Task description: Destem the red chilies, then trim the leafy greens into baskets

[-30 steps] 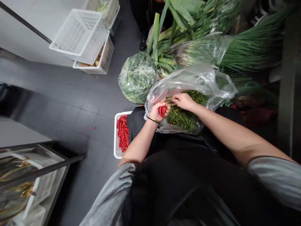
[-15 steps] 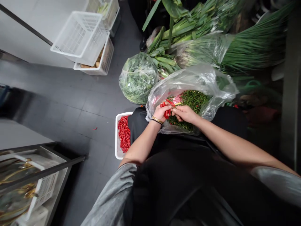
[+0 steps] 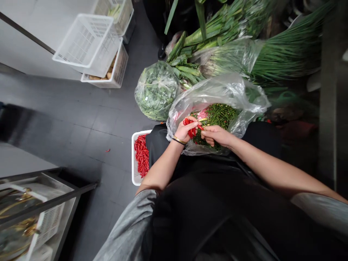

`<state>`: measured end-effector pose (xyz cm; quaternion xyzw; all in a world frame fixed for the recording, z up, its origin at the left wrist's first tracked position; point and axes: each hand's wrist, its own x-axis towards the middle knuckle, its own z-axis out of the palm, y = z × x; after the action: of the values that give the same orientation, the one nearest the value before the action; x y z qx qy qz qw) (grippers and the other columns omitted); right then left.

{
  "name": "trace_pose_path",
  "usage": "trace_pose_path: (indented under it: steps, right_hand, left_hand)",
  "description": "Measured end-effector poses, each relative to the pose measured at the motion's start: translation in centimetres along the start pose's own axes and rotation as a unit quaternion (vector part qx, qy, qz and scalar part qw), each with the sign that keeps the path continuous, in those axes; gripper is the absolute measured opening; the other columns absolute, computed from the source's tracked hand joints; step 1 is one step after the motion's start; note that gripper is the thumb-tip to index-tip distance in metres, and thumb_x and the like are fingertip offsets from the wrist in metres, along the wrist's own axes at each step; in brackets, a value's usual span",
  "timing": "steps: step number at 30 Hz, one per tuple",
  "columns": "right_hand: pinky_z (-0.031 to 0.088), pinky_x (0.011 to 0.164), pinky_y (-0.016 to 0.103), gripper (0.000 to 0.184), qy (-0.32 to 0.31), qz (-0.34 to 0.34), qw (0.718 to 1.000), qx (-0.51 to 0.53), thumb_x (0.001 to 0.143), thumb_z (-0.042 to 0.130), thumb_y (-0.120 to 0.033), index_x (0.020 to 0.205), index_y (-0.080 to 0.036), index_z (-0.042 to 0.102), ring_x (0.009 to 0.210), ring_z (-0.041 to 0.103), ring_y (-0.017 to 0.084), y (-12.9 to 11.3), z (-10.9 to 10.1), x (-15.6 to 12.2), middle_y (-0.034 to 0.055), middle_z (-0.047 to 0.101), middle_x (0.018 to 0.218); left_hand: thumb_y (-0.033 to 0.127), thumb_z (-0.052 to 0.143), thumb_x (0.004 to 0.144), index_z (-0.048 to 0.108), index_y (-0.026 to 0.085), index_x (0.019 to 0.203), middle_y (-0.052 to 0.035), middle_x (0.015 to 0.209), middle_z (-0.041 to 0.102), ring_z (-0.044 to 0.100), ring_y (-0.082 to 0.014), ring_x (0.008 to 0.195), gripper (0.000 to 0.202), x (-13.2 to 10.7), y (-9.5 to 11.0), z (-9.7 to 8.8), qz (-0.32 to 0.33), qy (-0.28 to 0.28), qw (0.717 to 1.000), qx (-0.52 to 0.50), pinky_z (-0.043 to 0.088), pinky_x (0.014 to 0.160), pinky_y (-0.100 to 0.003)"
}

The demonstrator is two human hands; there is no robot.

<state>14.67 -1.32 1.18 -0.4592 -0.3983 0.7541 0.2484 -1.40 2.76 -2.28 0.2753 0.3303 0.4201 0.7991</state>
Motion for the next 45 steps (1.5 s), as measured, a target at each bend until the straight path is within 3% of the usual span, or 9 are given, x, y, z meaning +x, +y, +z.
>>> trace_pose_path:
  steps: [7,12,18,23,27,33,36,40,45]
  right_hand:
    - [0.029,0.027,0.021,0.039,0.054,0.112,0.992,-0.005,0.071,0.068,-0.050,0.061,-0.016,0.051,0.028,0.027,0.006,0.3,-0.3,-0.3,-0.0094,0.026,0.034]
    - [0.042,0.040,0.022,0.041,-0.017,0.047,0.998,-0.039,0.073,0.066,-0.053,0.080,-0.013,0.062,0.039,0.042,0.008,-1.0,-0.4,-1.0,-0.0070,0.037,0.043]
    - [0.030,0.033,0.020,0.036,0.110,0.028,0.971,-0.211,0.080,0.053,-0.047,0.059,-0.018,0.049,0.030,0.034,0.007,0.0,0.3,-0.2,-0.0058,0.037,0.037]
    - [0.042,0.052,0.026,0.031,0.154,0.092,0.808,-0.562,0.084,0.047,-0.038,0.068,-0.015,0.061,0.057,0.059,0.017,-0.3,-2.7,1.9,0.0061,0.061,0.062]
    - [0.044,0.071,0.032,0.033,0.057,-0.018,0.641,-0.765,0.088,0.044,-0.030,0.111,-0.020,0.064,0.090,0.061,0.024,-2.8,-3.4,5.7,0.0126,0.065,0.104]
    - [0.038,0.089,0.040,0.044,-0.033,-0.117,0.616,-0.778,0.088,0.048,-0.035,0.130,-0.022,0.054,0.117,0.046,0.031,-1.4,-0.8,12.2,0.0154,0.048,0.133]
    - [0.033,0.093,0.043,0.051,-0.047,-0.150,0.601,-0.784,0.086,0.052,-0.041,0.135,-0.028,0.049,0.120,0.042,0.032,0.6,-2.1,10.7,0.0132,0.043,0.138]
    - [0.031,0.091,0.042,0.037,-0.073,-0.135,0.571,-0.806,0.084,0.055,-0.039,0.120,-0.030,0.063,0.109,0.048,0.029,0.4,-6.0,5.3,0.0103,0.056,0.119]
    - [0.038,0.076,0.032,0.030,0.028,-0.047,0.641,-0.766,0.086,0.046,-0.031,0.096,-0.019,0.072,0.084,0.053,0.022,-2.4,-8.5,3.8,0.0114,0.061,0.098]
  left_hand:
    - [0.036,0.073,0.071,0.061,0.015,0.075,-0.0007,0.073,0.061,0.054,-0.0095,0.069,0.025,-1.2,0.5,1.1,0.209,-0.041,0.942,0.258,0.042,0.071,-0.024]
    - [0.039,0.069,0.075,0.057,0.016,0.080,0.0001,0.075,0.060,0.055,-0.0100,0.068,0.027,-1.1,1.0,0.5,0.197,-0.022,0.951,0.237,0.043,0.068,-0.024]
    - [0.031,0.062,0.080,0.056,0.017,0.078,-0.0013,0.074,0.058,0.054,-0.0118,0.069,0.015,-1.8,1.1,1.1,0.245,-0.015,0.909,0.338,0.044,0.070,-0.026]
    - [0.020,0.057,0.080,0.060,0.017,0.081,-0.0058,0.083,0.062,0.057,-0.0171,0.083,0.005,-2.0,0.5,1.9,0.263,-0.059,0.831,0.486,0.044,0.083,-0.031]
    - [0.018,0.066,0.070,0.060,0.012,0.100,-0.0072,0.085,0.066,0.061,-0.0210,0.080,0.031,0.0,0.0,0.3,-0.018,-0.027,0.800,0.599,0.047,0.076,-0.031]
    - [0.012,0.056,0.076,0.020,-0.002,0.141,-0.0242,0.106,0.065,0.065,-0.0311,0.095,0.075,-0.3,1.3,-0.7,-0.144,0.066,0.659,0.735,0.047,0.081,-0.037]
    - [0.016,0.055,0.079,0.030,0.000,0.138,-0.0241,0.105,0.065,0.065,-0.0312,0.098,0.066,-0.9,2.7,-1.2,-0.152,0.105,0.628,0.756,0.047,0.085,-0.038]
    - [0.017,0.059,0.077,0.054,0.010,0.119,-0.0162,0.102,0.067,0.063,-0.0275,0.100,0.043,-0.7,4.0,-2.0,-0.076,0.131,0.677,0.720,0.047,0.088,-0.036]
    - [0.024,0.071,0.067,0.063,0.014,0.096,0.0006,0.063,0.061,0.060,-0.0138,0.058,0.031,-0.8,4.6,-2.2,-0.068,0.111,0.904,0.407,0.049,0.061,-0.028]
